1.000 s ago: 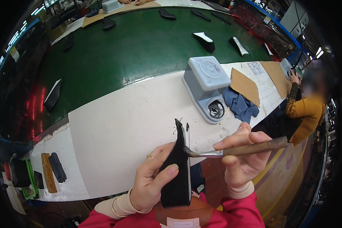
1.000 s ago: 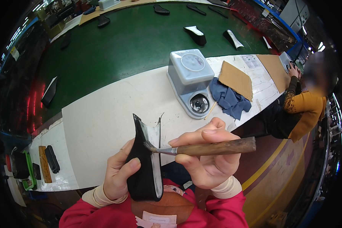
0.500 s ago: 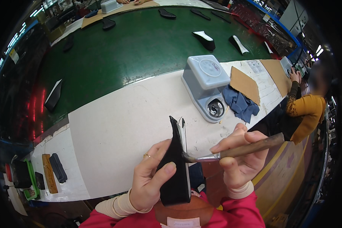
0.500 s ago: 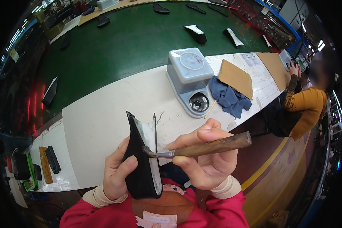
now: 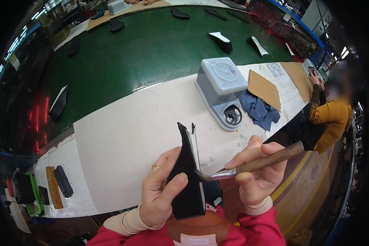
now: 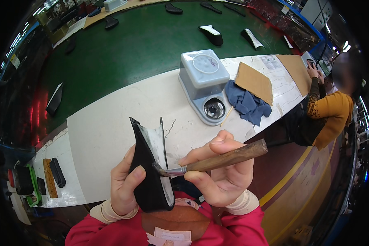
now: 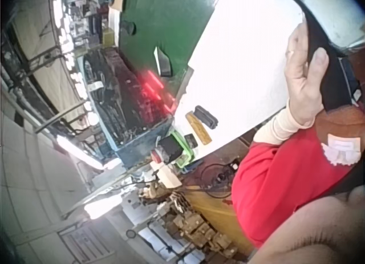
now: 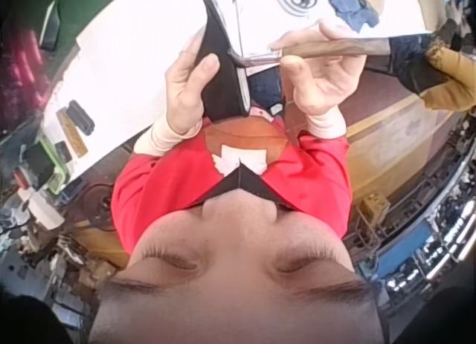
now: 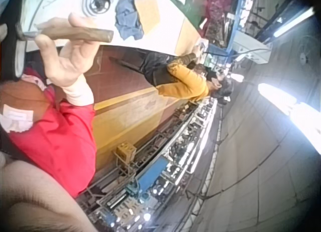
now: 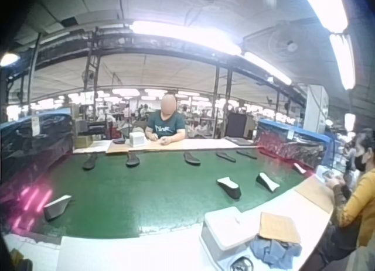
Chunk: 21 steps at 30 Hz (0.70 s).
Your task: The person uses a paintbrush to apply white paint to the inner surface of black shoe parts at a factory workbench. They repeatedly dip the brush into a paint container, paint the curved interior of each part, and place the finished pieces on the table.
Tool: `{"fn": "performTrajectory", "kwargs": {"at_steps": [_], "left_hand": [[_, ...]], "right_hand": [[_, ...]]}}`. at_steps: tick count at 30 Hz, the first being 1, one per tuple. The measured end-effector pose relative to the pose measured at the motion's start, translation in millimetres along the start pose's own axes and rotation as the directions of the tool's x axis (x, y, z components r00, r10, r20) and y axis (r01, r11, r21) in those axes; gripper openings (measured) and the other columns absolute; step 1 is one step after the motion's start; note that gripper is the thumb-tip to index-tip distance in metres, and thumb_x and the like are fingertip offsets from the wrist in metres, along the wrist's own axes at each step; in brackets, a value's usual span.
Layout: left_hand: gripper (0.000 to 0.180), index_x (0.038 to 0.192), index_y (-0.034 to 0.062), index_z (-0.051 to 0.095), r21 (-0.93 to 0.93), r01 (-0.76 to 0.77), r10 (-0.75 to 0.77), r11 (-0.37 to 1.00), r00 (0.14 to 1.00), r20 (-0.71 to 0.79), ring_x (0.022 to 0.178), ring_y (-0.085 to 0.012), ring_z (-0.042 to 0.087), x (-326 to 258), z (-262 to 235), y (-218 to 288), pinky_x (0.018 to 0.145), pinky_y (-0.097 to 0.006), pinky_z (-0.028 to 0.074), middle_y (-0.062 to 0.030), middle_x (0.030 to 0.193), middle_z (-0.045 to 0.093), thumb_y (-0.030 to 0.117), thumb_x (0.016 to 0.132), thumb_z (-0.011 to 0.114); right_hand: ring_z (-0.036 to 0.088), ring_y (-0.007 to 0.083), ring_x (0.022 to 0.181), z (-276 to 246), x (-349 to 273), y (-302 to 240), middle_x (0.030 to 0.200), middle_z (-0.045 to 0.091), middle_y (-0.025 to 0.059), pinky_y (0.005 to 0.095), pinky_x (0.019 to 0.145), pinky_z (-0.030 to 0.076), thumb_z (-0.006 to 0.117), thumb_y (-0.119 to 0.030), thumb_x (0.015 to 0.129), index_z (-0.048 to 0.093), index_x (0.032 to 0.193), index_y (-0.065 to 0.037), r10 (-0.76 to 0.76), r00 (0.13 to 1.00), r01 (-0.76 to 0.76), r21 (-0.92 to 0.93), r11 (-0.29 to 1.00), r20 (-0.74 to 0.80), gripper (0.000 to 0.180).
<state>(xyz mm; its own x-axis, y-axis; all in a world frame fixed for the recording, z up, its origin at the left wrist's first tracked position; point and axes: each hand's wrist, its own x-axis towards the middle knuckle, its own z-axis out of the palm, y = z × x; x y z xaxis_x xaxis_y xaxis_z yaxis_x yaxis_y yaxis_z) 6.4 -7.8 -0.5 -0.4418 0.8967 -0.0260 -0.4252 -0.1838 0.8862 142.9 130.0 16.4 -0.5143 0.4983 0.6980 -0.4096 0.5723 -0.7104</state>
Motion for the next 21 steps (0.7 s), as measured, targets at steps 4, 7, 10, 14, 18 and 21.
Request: {"fn": "performTrajectory", "kwargs": {"at_steps": [4,7,10,14,18,21], "left_hand": [[0.045,0.13,-0.0071,0.043,0.009,-0.006,0.006,1.0,1.0,-0.015,0.12,-0.0218,0.041,-0.2,0.3,-0.2,0.101,-0.03,0.029,-0.017,0.13,0.042,0.005,0.087,0.052],[0.045,0.13,-0.0071,0.043,0.008,-0.016,0.016,1.0,1.0,-0.023,0.12,-0.022,0.041,-0.4,0.8,-0.3,0.101,-0.03,0.029,-0.0172,0.13,0.042,0.005,0.087,0.052],[0.046,0.13,-0.0068,0.042,0.027,-0.033,0.033,0.999,0.999,-0.033,0.12,-0.0225,0.041,-0.7,0.6,-0.7,0.101,-0.031,0.028,-0.0177,0.13,0.042,0.004,0.087,0.053],[0.046,0.131,-0.0063,0.042,0.042,-0.016,0.019,0.999,0.998,-0.067,0.121,-0.0238,0.04,-1.4,-0.3,-1.2,0.102,-0.032,0.027,-0.0186,0.132,0.041,0.004,0.087,0.053],[0.047,0.131,-0.0063,0.041,0.046,-0.031,0.034,0.998,0.997,-0.07,0.122,-0.0245,0.039,-1.0,-0.5,-0.7,0.103,-0.032,0.026,-0.0192,0.132,0.04,0.004,0.087,0.053],[0.047,0.131,-0.0065,0.041,0.057,-0.042,0.047,0.997,0.996,-0.077,0.123,-0.0246,0.038,-0.3,0.1,0.0,0.103,-0.032,0.026,-0.0193,0.132,0.041,0.004,0.087,0.052]], "right_hand": [[0.061,0.0138,0.073,-0.1,-1.2,0.3,0.074,0.067,0.013,0.0373,0.093,0.022,0.071,-0.004,0.075,0.036,0.12,0.0,0.005,1.0,-0.005,0.03,1.0,-0.002,0.057],[0.061,0.0136,0.073,0.2,-2.4,-0.3,0.074,0.067,0.0129,0.0368,0.092,0.022,0.071,-0.003,0.075,0.037,0.119,0.0,0.013,1.0,-0.013,0.04,0.999,0.001,0.057],[0.061,0.0133,0.072,0.1,-3.3,-0.7,0.074,0.067,0.0126,0.0361,0.09,0.023,0.071,-0.003,0.074,0.037,0.119,0.0,0.021,1.0,-0.021,0.046,0.999,-0.004,0.056],[0.061,0.0129,0.071,0.7,-4.9,-0.8,0.074,0.068,0.0121,0.0354,0.088,0.024,0.071,-0.004,0.074,0.038,0.119,-0.001,0.01,1.0,-0.01,0.042,0.999,0.007,0.057],[0.061,0.0122,0.071,1.1,-6.4,-0.9,0.075,0.068,0.0117,0.0354,0.087,0.024,0.072,-0.005,0.073,0.038,0.119,-0.002,0.01,1.0,-0.011,0.048,0.999,0.017,0.057],[0.061,0.0115,0.071,0.7,-7.2,-2.8,0.075,0.068,0.0115,0.0357,0.087,0.024,0.072,-0.005,0.073,0.038,0.118,-0.003,0.023,0.999,-0.024,0.037,0.999,0.026,0.057]]}}
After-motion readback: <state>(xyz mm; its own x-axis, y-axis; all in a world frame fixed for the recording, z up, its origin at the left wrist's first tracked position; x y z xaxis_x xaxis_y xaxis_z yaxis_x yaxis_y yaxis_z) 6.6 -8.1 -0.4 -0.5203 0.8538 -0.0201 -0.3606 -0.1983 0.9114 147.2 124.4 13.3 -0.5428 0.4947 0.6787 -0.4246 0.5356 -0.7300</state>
